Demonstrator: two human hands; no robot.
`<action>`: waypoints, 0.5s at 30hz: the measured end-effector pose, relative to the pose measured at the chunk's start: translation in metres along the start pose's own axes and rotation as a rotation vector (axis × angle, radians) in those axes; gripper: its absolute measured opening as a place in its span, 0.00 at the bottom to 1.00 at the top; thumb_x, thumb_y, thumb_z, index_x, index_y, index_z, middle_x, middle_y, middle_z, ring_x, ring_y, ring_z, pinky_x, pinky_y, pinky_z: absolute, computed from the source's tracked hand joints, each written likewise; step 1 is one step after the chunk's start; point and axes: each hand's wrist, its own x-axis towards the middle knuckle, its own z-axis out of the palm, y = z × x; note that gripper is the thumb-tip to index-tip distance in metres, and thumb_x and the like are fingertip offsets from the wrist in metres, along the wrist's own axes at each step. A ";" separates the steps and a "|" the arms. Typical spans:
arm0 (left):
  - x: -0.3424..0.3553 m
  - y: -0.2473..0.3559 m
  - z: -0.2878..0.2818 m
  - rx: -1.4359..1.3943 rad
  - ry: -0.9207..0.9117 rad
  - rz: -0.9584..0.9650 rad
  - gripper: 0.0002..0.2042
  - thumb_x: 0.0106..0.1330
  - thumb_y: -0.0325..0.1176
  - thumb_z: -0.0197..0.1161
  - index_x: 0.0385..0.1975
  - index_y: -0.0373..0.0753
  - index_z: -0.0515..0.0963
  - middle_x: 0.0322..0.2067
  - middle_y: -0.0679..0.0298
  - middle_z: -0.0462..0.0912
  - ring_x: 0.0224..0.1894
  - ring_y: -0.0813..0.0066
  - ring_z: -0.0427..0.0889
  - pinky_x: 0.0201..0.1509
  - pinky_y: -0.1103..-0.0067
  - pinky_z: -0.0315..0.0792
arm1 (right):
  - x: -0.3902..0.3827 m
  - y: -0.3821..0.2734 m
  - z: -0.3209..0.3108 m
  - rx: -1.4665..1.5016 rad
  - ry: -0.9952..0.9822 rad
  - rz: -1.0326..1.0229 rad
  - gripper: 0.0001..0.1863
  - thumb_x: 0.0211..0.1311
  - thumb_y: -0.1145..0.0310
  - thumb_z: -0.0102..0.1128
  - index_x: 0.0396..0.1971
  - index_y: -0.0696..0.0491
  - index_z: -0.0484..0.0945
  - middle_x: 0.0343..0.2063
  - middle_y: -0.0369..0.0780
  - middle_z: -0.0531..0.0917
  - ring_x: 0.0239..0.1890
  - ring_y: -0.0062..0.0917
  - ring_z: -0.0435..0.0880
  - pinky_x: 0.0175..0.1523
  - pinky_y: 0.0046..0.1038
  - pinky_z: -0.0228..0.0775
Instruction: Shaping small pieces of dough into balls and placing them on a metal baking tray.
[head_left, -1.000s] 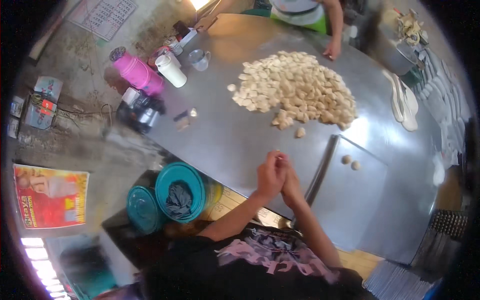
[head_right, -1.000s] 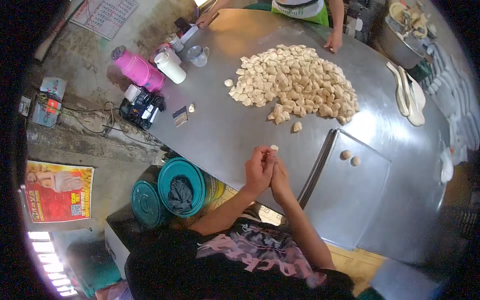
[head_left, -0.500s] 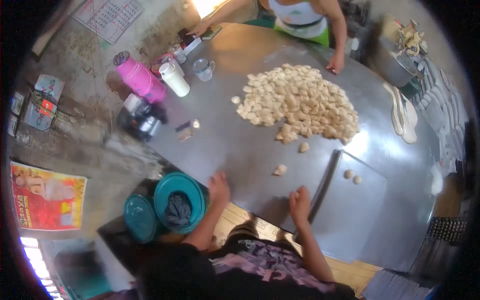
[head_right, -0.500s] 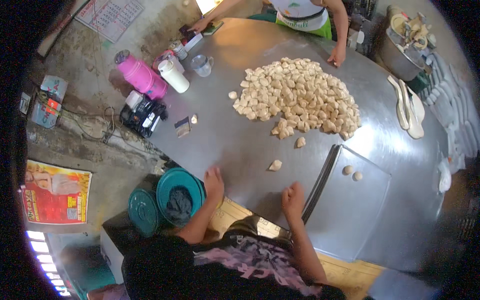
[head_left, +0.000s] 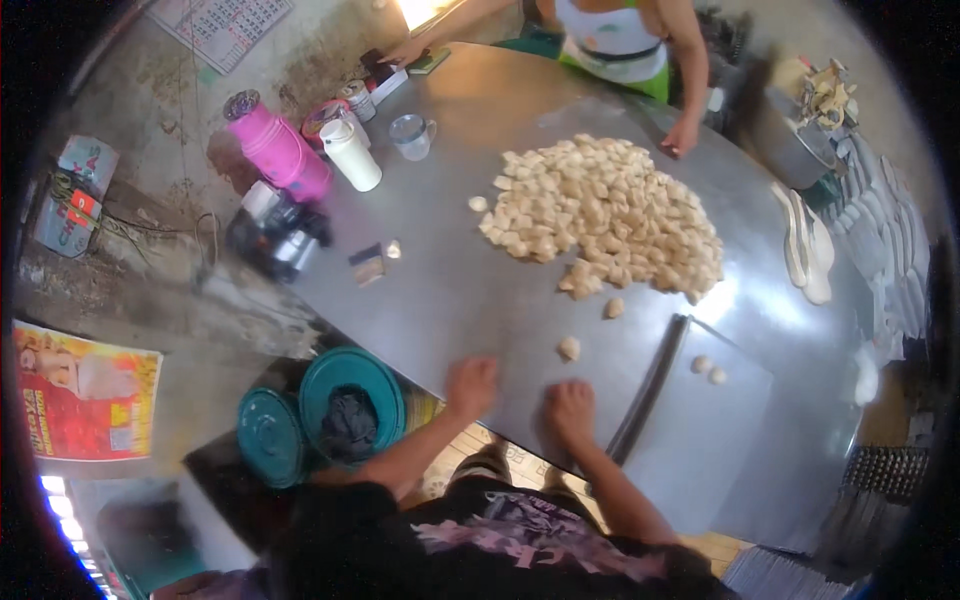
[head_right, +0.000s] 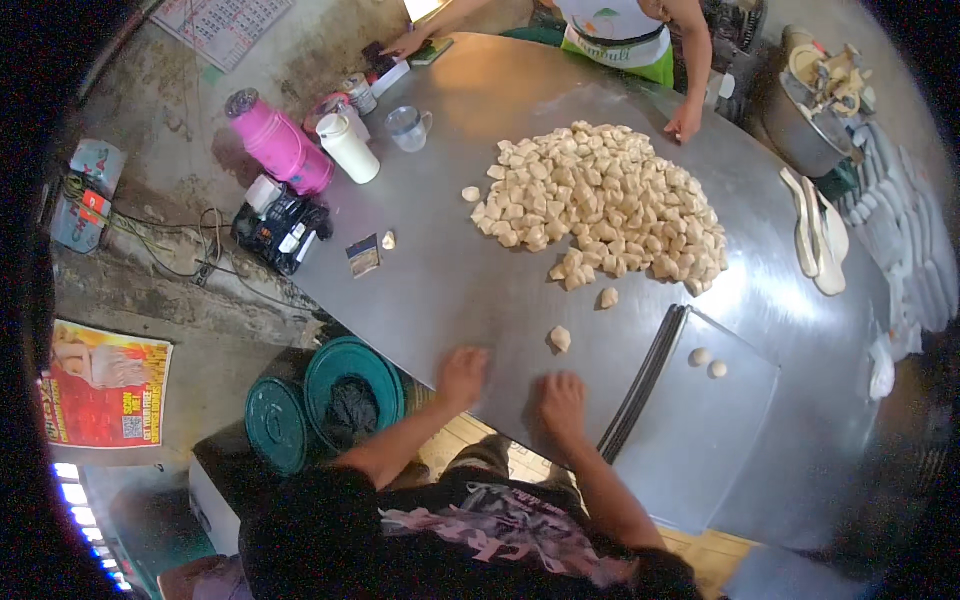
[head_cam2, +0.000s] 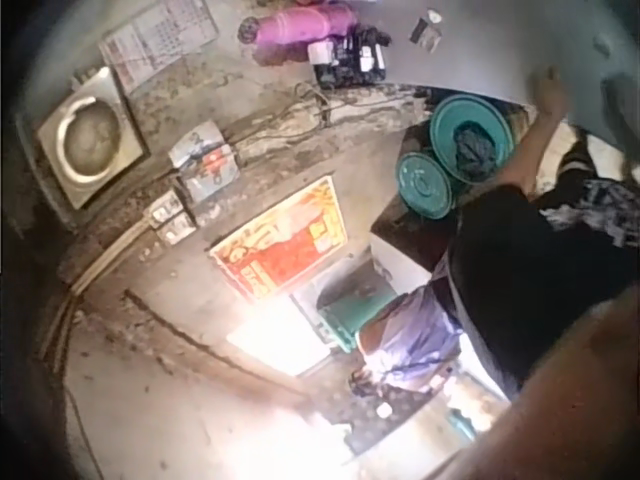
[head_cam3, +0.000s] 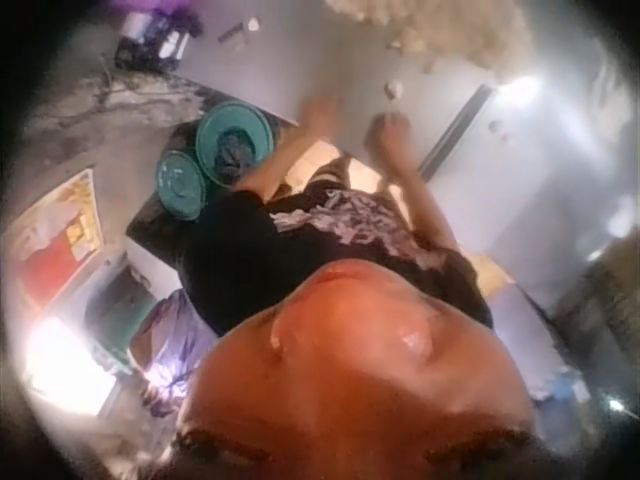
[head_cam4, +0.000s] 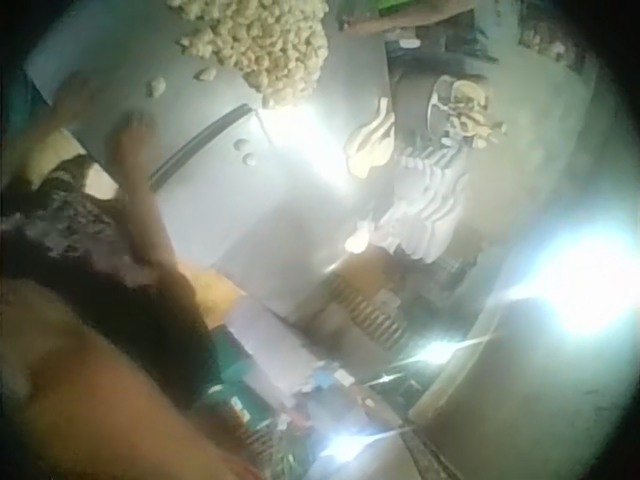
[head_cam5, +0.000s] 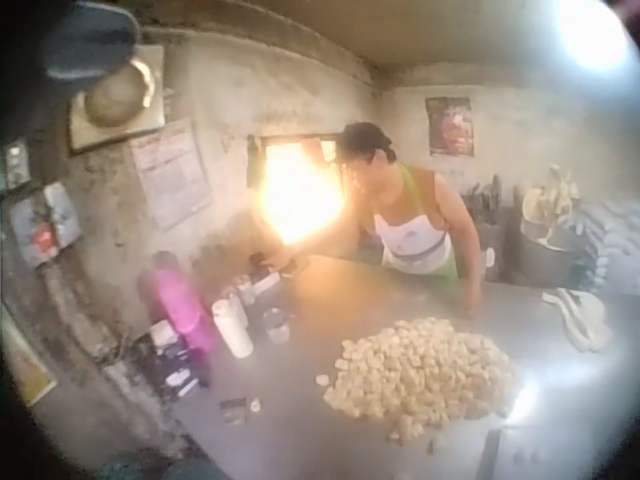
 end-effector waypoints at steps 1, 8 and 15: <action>0.016 0.010 0.004 -0.003 0.000 -0.003 0.09 0.65 0.35 0.50 0.36 0.38 0.74 0.31 0.52 0.77 0.36 0.53 0.75 0.40 0.59 0.67 | 0.013 0.005 -0.001 -0.002 -0.003 -0.001 0.11 0.52 0.69 0.51 0.36 0.56 0.71 0.36 0.47 0.71 0.43 0.42 0.69 0.47 0.42 0.61; 0.010 -0.015 -0.023 0.203 0.009 0.166 0.07 0.65 0.34 0.51 0.34 0.39 0.73 0.28 0.54 0.77 0.33 0.52 0.75 0.37 0.61 0.68 | 0.008 0.017 -0.025 -0.016 -0.044 -0.067 0.10 0.59 0.62 0.50 0.32 0.54 0.73 0.33 0.44 0.75 0.39 0.40 0.73 0.43 0.38 0.65; -0.011 0.151 -0.014 -0.472 0.270 0.041 0.10 0.68 0.38 0.50 0.35 0.38 0.73 0.28 0.53 0.76 0.31 0.53 0.76 0.33 0.63 0.69 | 0.001 -0.016 0.001 0.505 -0.106 0.420 0.14 0.64 0.60 0.49 0.40 0.55 0.73 0.36 0.43 0.77 0.36 0.40 0.76 0.39 0.38 0.67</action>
